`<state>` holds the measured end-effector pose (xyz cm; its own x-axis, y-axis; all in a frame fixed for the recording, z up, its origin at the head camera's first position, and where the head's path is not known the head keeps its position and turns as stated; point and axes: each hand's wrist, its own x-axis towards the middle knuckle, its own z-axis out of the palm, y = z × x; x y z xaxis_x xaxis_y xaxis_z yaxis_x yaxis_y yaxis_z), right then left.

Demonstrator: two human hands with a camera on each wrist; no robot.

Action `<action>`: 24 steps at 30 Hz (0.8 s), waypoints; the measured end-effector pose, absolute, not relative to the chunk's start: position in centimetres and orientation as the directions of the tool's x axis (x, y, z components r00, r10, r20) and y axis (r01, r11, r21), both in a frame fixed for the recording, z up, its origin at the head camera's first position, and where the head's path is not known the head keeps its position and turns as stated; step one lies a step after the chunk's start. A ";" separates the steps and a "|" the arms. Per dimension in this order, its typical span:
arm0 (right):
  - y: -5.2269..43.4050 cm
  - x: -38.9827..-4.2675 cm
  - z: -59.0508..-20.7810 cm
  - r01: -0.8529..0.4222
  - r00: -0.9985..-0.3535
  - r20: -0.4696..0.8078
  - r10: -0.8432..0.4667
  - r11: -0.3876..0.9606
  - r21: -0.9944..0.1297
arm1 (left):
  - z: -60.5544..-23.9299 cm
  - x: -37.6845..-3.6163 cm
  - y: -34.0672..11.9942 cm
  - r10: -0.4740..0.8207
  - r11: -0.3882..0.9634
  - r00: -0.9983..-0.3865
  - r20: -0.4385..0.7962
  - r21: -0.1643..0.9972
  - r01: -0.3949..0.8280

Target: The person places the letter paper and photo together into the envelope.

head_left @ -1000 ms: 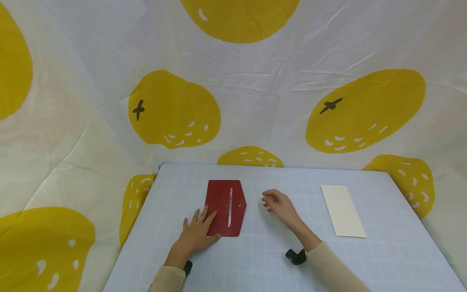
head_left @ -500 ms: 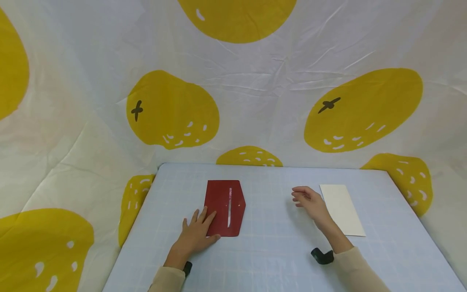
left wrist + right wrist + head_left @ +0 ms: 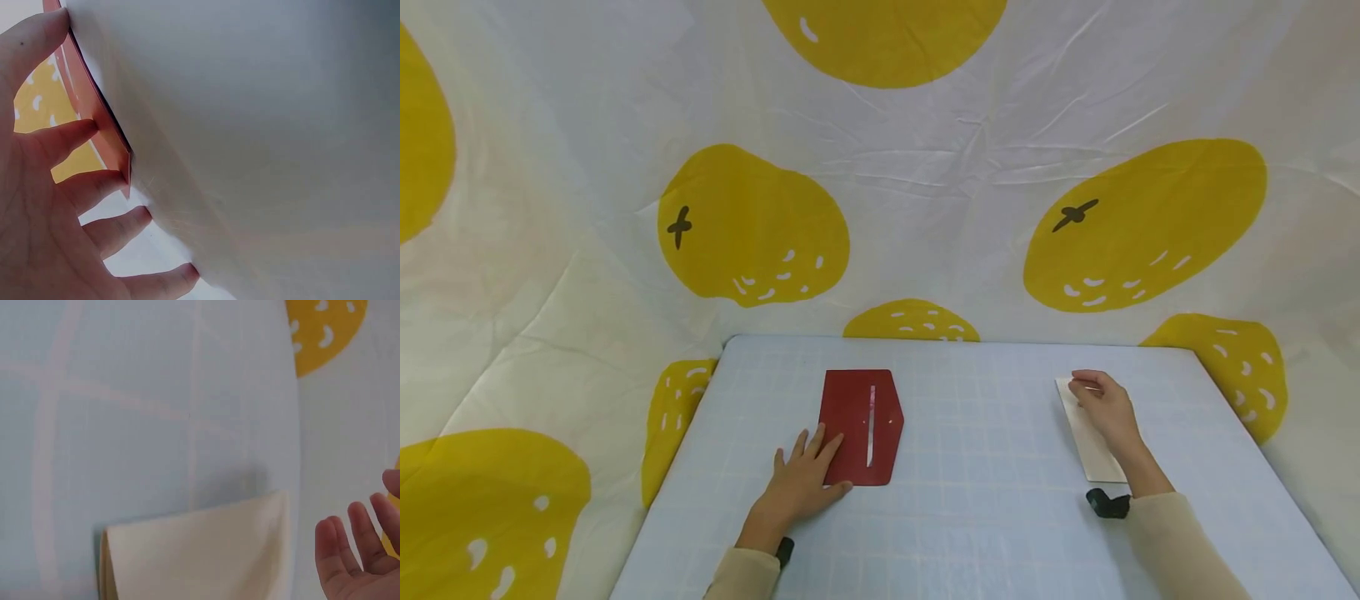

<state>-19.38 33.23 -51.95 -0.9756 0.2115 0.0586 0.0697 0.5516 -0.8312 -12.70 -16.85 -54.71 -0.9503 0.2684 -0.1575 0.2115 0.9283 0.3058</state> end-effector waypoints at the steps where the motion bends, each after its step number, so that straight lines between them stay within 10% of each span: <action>1: 33.8 -19.5 -52.1 0.079 -0.973 0.063 0.222 0.573 -0.816 | -54.7 -12.7 -16.8 0.268 0.928 -0.950 -0.158 0.306 0.211; 24: 38.9 -21.1 -54.3 0.267 -0.962 -0.195 0.193 0.819 -0.508 | -54.8 -12.8 -16.8 0.256 0.930 -0.952 -0.167 0.310 0.196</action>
